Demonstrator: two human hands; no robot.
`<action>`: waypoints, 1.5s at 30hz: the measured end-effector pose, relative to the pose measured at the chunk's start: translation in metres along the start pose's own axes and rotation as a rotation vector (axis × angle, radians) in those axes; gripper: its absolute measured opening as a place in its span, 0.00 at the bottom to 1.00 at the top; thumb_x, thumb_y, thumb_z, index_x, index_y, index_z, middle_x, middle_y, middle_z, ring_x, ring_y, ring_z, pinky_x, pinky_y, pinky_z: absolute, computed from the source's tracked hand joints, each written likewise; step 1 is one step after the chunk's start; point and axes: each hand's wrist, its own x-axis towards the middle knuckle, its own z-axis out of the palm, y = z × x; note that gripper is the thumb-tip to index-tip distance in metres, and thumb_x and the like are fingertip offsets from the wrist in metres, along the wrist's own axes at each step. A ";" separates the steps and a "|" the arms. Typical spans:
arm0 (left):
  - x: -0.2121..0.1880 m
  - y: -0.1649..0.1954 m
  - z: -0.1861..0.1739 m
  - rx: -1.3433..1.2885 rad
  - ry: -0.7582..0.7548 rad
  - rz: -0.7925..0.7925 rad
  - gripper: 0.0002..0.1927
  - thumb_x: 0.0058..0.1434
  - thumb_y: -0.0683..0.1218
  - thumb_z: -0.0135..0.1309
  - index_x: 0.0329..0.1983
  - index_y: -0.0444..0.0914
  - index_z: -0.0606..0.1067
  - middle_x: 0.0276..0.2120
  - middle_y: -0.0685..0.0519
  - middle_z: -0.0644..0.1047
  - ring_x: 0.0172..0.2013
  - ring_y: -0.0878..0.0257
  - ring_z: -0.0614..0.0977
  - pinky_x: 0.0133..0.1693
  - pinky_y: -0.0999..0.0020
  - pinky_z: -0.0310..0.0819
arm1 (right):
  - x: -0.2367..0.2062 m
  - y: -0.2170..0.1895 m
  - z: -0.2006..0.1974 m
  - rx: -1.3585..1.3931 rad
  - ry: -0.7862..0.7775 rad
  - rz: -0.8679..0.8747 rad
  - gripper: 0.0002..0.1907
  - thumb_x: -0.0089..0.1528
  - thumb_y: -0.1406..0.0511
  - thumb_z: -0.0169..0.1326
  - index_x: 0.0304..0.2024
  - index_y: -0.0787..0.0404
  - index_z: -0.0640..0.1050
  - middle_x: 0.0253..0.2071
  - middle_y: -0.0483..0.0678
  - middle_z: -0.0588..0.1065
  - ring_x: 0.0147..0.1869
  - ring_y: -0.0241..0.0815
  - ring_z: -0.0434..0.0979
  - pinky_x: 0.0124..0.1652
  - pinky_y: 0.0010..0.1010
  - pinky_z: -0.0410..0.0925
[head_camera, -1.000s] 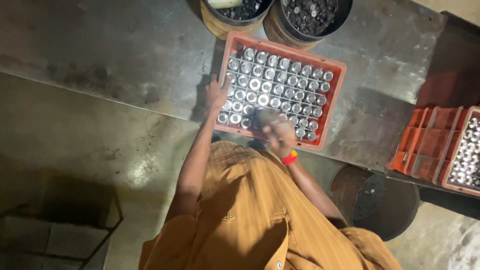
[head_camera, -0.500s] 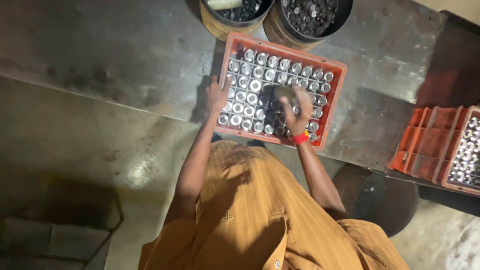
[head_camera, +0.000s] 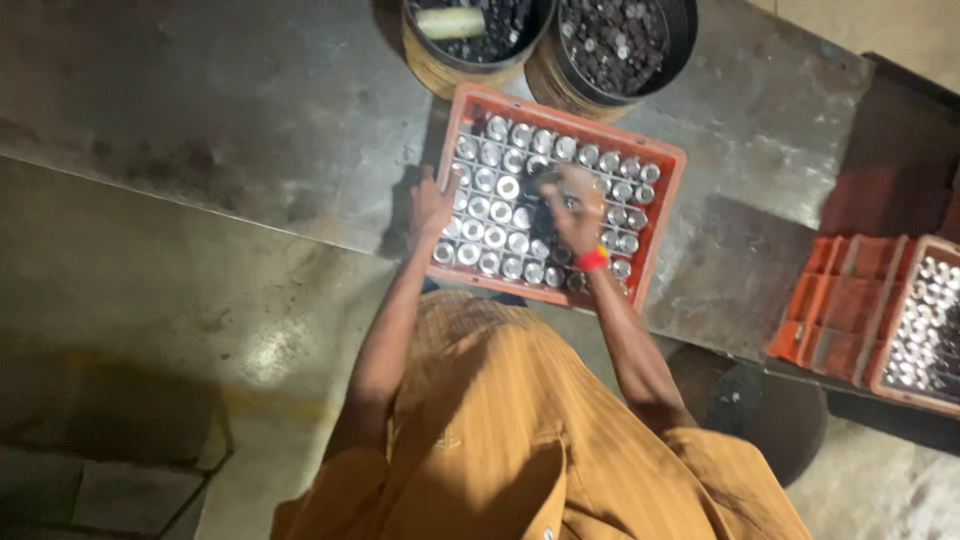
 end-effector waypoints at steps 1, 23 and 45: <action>0.001 0.000 0.001 0.015 0.022 0.014 0.37 0.63 0.65 0.52 0.61 0.32 0.70 0.39 0.28 0.79 0.46 0.33 0.81 0.43 0.42 0.76 | -0.001 0.003 -0.003 0.021 0.090 0.049 0.19 0.63 0.69 0.66 0.56 0.64 0.78 0.54 0.53 0.79 0.58 0.52 0.79 0.59 0.41 0.69; -0.001 0.001 0.002 0.040 0.006 -0.030 0.39 0.63 0.65 0.53 0.64 0.31 0.68 0.41 0.27 0.79 0.47 0.33 0.81 0.47 0.44 0.76 | 0.010 0.044 -0.007 0.023 0.096 0.024 0.23 0.65 0.70 0.65 0.61 0.66 0.75 0.57 0.57 0.77 0.61 0.54 0.77 0.61 0.42 0.69; -0.002 0.002 0.000 0.027 -0.042 -0.071 0.40 0.63 0.67 0.51 0.65 0.32 0.68 0.43 0.28 0.79 0.48 0.33 0.81 0.47 0.42 0.75 | 0.037 0.033 0.021 0.020 0.174 0.056 0.18 0.65 0.69 0.65 0.56 0.67 0.78 0.52 0.54 0.79 0.54 0.48 0.78 0.54 0.38 0.72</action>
